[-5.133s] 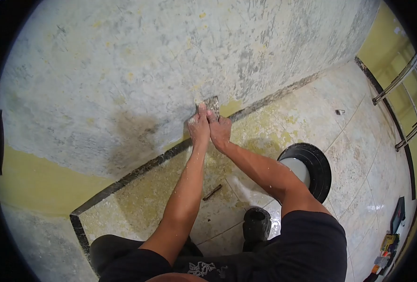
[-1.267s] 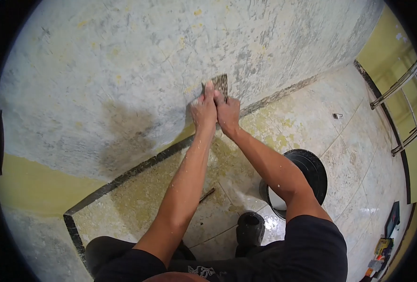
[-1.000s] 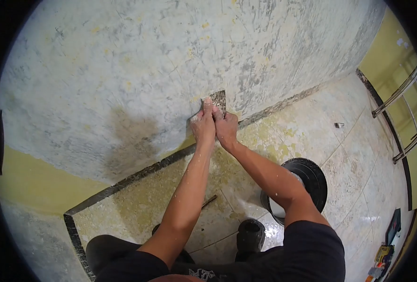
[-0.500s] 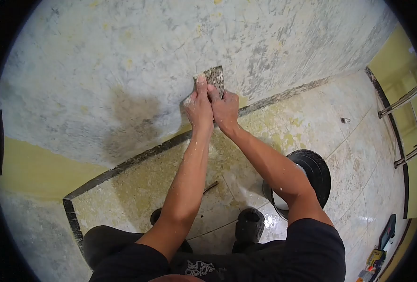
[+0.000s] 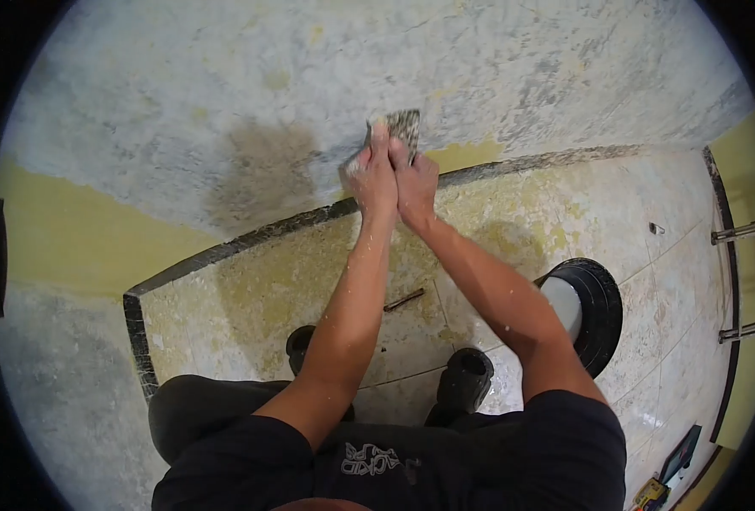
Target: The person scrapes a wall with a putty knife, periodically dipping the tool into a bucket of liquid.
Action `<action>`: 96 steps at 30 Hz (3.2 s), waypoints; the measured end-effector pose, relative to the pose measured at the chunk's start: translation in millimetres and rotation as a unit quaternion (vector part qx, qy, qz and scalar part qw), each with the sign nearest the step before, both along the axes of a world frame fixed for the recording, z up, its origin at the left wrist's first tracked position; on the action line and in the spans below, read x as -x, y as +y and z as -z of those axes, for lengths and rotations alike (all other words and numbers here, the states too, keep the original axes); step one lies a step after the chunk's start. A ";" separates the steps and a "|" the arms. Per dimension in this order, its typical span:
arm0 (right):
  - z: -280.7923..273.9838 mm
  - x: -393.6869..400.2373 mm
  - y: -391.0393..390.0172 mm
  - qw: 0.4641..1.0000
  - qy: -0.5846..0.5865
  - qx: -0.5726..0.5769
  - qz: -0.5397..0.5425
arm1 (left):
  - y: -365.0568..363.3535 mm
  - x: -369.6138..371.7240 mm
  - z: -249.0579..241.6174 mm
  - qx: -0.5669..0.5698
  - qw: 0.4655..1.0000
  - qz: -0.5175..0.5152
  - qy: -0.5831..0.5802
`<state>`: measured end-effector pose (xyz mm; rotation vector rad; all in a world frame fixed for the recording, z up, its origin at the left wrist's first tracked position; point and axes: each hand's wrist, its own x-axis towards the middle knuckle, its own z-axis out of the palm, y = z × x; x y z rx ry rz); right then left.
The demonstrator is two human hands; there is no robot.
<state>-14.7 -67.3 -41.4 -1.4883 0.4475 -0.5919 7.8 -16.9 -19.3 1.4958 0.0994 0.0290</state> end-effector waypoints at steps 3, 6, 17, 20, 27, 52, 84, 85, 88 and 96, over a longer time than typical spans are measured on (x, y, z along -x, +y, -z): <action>56.5 12.3 32.6 0.996 0.058 -0.068 -0.010 | 35.8 20.2 27.4 -0.044 0.996 -0.006 0.081; 75.7 30.2 79.2 0.972 0.153 -0.179 -0.016 | 74.1 26.8 82.7 -0.090 0.982 0.005 0.165; 51.8 6.8 164.0 0.742 0.026 -0.668 -0.051 | 157.0 -25.4 66.3 -0.591 0.788 0.168 0.028; 20.7 7.5 177.6 0.702 -0.032 -0.711 -0.009 | 163.0 -18.1 -0.4 -0.467 0.806 0.302 0.203; 44.8 7.9 200.1 0.633 -0.115 -0.761 -0.085 | 181.5 21.9 -18.0 -0.277 0.900 0.236 0.240; 27.8 -49.7 206.9 0.778 0.021 -0.615 0.123 | 203.0 37.6 -23.8 -0.160 0.975 0.128 0.085; 50.5 -38.7 169.0 0.768 0.143 -0.615 0.103 | 181.4 27.8 -3.2 -0.299 0.928 0.167 0.144; 52.0 -38.8 165.7 0.768 0.140 -0.617 0.097 | 180.0 24.8 5.3 -0.312 0.928 0.164 0.120; 44.7 -34.3 153.7 0.779 0.149 -0.604 0.082 | 167.1 27.1 0.3 -0.342 0.922 0.159 0.085; 33.1 -30.8 136.1 0.720 0.147 -0.676 0.060 | 146.1 38.7 -23.3 -0.408 0.896 0.170 0.043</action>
